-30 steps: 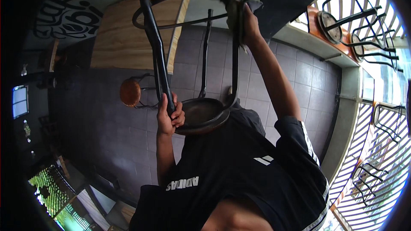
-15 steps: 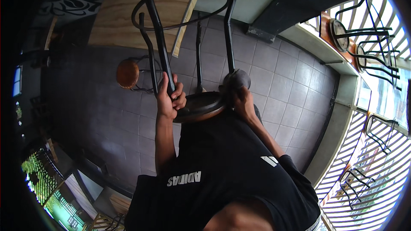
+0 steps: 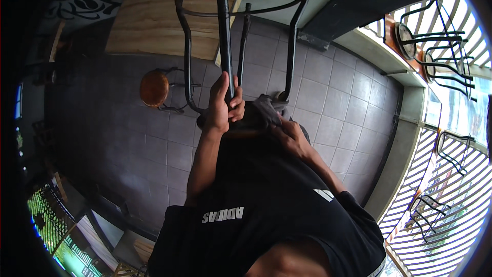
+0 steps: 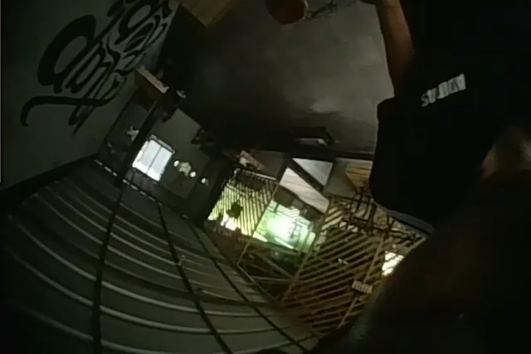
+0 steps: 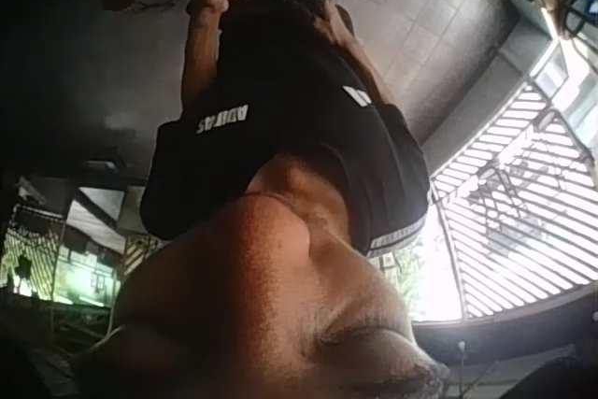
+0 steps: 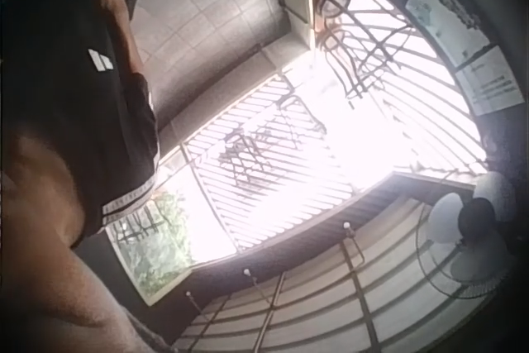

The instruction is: Cleaning a metal and wood chair using a cloth.

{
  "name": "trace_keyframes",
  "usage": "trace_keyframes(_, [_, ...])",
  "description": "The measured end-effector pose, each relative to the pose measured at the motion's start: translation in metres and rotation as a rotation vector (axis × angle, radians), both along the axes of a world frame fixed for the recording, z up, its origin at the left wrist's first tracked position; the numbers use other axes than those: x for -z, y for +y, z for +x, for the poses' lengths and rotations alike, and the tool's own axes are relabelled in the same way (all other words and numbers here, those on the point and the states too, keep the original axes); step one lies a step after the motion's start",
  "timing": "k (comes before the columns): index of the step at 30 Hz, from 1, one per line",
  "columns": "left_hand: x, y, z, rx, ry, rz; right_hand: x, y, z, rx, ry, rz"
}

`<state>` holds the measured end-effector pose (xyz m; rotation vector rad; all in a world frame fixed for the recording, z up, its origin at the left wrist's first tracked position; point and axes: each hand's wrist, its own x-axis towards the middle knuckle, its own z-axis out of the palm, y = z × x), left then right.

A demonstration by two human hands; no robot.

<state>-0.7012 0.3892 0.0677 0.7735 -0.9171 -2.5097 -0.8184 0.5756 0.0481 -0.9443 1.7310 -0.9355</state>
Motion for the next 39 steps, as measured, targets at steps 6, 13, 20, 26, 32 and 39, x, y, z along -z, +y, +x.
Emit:
trace_keyframes(6, [-0.006,-0.01,0.003,0.041,0.038,0.003,0.012,0.001,-0.003,0.088,-0.066,-0.03])
trace_keyframes(13, [-0.018,-0.013,0.006,0.036,0.029,-0.067,0.023,0.007,0.013,0.448,0.089,-0.036])
trace_keyframes(20, [-0.016,-0.01,-0.002,0.07,0.011,-0.074,-0.019,-0.021,0.022,-0.115,0.193,-0.507])
trace_keyframes(26, [-0.023,-0.017,-0.003,-0.031,0.039,-0.068,-0.003,-0.021,0.012,-0.067,0.222,-0.514])
trace_keyframes(32, [-0.028,-0.027,-0.003,-0.064,0.09,-0.04,0.036,-0.002,-0.013,0.35,0.091,-0.269])
trace_keyframes(39, [-0.026,-0.015,-0.016,-0.046,0.051,-0.042,-0.011,-0.035,0.009,-0.335,0.335,-0.484])
